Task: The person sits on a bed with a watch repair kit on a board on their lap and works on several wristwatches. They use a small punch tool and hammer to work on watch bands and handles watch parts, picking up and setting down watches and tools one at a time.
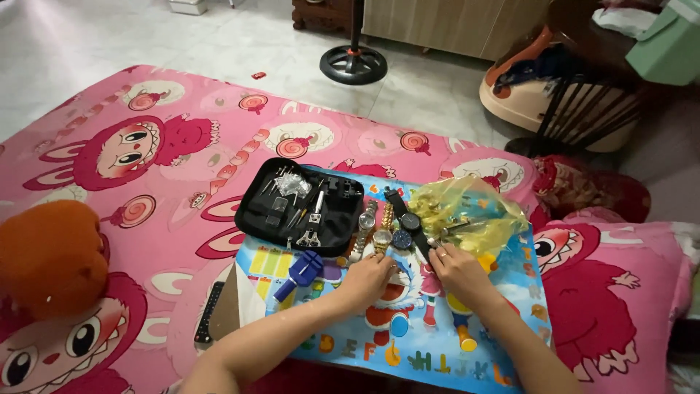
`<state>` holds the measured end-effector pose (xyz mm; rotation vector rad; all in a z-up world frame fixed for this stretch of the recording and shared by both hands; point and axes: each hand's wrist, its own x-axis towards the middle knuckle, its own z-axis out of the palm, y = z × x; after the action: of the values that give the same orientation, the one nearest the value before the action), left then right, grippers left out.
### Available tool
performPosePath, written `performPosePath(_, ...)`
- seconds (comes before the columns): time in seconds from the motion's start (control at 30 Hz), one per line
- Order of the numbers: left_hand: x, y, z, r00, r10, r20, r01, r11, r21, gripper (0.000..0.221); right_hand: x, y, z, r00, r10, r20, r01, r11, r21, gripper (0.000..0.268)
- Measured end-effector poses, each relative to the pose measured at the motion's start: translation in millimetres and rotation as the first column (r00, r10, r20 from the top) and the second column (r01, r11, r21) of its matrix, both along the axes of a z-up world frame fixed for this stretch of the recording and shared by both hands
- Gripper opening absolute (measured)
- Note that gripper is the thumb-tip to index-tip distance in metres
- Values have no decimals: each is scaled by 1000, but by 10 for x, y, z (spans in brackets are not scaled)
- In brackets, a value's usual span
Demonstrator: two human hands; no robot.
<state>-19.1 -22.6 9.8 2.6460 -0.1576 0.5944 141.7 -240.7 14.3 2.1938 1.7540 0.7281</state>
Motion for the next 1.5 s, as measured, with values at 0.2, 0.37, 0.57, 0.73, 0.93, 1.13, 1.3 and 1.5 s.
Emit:
performPosePath(0.2,6,16,64,999,12,39,-10,999,-53,13,0,-34,75,998,9,64,-16,993,113,46)
performPosePath(0.37,-42,19,178,998,-55,28,58,991,-123,14,7,-47,76,997,-79,-18,79,997,-11,67)
performPosePath(0.57,-59,23,235,996,-61,58,68,989,-131,6,3,-31,-57,993,-114,-28,114,993,-14,64)
performPosePath(0.73,-19,7,121,994,-38,103,54,986,-160,5,131,-39,-226,995,-100,11,100,995,6,59)
performPosePath(0.93,5,-2,71,993,-20,113,33,992,-121,4,92,-36,-40,997,34,76,-40,996,81,36)
performPosePath(1.13,-11,11,90,995,-36,97,46,994,-103,6,171,-97,106,979,178,104,-187,979,85,30)
performPosePath(1.3,-19,8,122,995,-46,87,57,991,-123,6,332,-112,8,948,298,115,-311,942,124,24)
performPosePath(1.5,6,28,66,994,-58,88,67,993,-99,6,302,-112,55,910,391,134,-409,898,160,28)
